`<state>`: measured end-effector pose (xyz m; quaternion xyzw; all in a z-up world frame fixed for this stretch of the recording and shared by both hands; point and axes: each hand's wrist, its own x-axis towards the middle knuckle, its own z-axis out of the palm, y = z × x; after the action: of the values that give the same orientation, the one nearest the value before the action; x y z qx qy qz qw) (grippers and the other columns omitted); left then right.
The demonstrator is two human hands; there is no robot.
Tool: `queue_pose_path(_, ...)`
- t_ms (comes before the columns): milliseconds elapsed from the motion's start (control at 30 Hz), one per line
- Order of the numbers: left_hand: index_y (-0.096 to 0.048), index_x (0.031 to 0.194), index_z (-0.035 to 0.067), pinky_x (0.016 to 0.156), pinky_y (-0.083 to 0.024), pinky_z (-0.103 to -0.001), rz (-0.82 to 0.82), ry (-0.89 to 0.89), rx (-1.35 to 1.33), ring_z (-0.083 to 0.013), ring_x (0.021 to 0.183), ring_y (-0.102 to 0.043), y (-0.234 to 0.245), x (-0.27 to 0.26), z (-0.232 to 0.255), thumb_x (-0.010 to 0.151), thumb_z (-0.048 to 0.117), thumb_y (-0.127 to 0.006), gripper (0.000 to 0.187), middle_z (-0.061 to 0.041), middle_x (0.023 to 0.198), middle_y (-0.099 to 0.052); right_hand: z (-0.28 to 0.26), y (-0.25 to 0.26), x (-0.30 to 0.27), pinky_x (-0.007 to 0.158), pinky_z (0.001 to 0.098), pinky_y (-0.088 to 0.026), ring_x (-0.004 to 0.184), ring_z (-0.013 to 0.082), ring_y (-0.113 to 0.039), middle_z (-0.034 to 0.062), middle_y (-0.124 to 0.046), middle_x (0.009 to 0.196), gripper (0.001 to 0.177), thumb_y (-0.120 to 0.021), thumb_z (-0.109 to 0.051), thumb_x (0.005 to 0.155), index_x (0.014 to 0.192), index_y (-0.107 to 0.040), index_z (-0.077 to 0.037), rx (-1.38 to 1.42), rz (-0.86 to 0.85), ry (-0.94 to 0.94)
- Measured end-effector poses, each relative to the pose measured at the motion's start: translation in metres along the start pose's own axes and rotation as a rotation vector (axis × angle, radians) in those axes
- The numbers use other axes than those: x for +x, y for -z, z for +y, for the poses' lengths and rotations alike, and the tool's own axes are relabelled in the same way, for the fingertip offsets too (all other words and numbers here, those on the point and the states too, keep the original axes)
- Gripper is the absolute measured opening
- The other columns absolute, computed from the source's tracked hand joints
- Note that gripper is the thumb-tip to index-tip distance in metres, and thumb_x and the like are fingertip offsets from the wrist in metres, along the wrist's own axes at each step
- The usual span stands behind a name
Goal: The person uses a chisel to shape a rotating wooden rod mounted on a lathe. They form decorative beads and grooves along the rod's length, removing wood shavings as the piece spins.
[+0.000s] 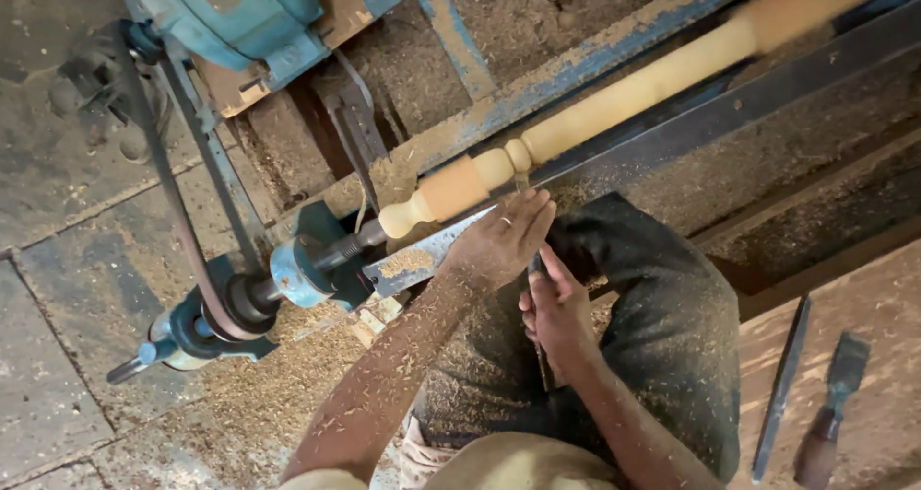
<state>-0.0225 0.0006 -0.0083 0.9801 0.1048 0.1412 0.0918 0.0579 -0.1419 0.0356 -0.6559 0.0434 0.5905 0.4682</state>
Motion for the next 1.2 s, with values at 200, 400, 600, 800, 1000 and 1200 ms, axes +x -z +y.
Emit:
queue_pose_path(200,-0.055,0.142,-0.006,0.115,-0.049,-0.044,0.019,-0.009,-0.03,-0.0354,0.138,-0.056,-0.001,-0.005,0.0,0.095,0.018,-0.058,0.052,-0.022,0.148,-0.056,0.012,-0.018,0.0,0.043,0.0269,-0.034,0.051,0.0085,-0.04,0.0015,-0.055,0.071,0.058,-0.049,-0.015,0.102,0.16,-0.039,-0.019,0.067,0.047,0.063)
queue_pose_path(400,-0.055,0.142,-0.004,0.116,-0.048,-0.043,-0.018,-0.013,-0.017,-0.0348,0.14,-0.055,0.005,-0.008,-0.003,0.095,0.017,-0.059,0.052,-0.02,0.149,-0.056,0.021,-0.03,-0.001,0.04,0.0249,-0.032,0.048,0.0065,-0.039,-0.0005,-0.054,0.071,0.054,-0.047,-0.016,0.103,0.156,-0.043,-0.025,0.152,0.022,0.094)
queue_pose_path(600,-0.056,0.141,0.0,0.114,-0.049,-0.043,-0.072,-0.034,0.036,-0.0327,0.139,-0.055,0.014,-0.008,-0.003,0.093,0.021,-0.058,0.052,-0.017,0.148,-0.057,0.027,-0.046,0.004,0.035,0.0236,-0.028,0.044,0.0055,-0.038,-0.0003,-0.051,0.068,0.042,-0.048,-0.017,0.106,0.148,-0.053,-0.02,0.208,0.05,0.126)
queue_pose_path(800,-0.056,0.143,0.001,0.113,-0.049,-0.043,-0.058,-0.062,0.08,-0.0313,0.139,-0.055,0.011,-0.008,-0.005,0.101,0.022,-0.056,0.047,-0.016,0.148,-0.058,0.03,-0.05,0.004,0.035,0.0232,-0.029,0.045,0.0047,-0.039,-0.0009,-0.053,0.071,0.04,-0.046,-0.017,0.107,0.147,-0.053,-0.017,0.198,0.027,0.198)
queue_pose_path(1000,-0.059,0.139,0.0,0.114,-0.049,-0.041,-0.022,-0.05,0.102,-0.0306,0.138,-0.057,0.006,-0.007,-0.003,0.1,0.022,-0.056,0.045,-0.017,0.146,-0.061,0.028,-0.035,0.007,0.036,0.0235,-0.031,0.045,0.0054,-0.04,0.0006,-0.055,0.07,0.05,-0.045,-0.01,0.104,0.153,-0.049,-0.018,0.167,0.018,0.179)
queue_pose_path(1200,-0.063,0.132,-0.002,0.111,-0.051,-0.043,0.032,-0.076,0.119,-0.033,0.136,-0.059,0.004,-0.007,-0.002,0.096,0.021,-0.059,0.042,-0.018,0.144,-0.062,0.015,-0.007,0.004,0.043,0.0256,-0.036,0.049,0.0069,-0.042,0.0,-0.055,0.07,0.053,-0.049,-0.015,0.104,0.156,-0.044,-0.02,0.049,0.013,0.09)
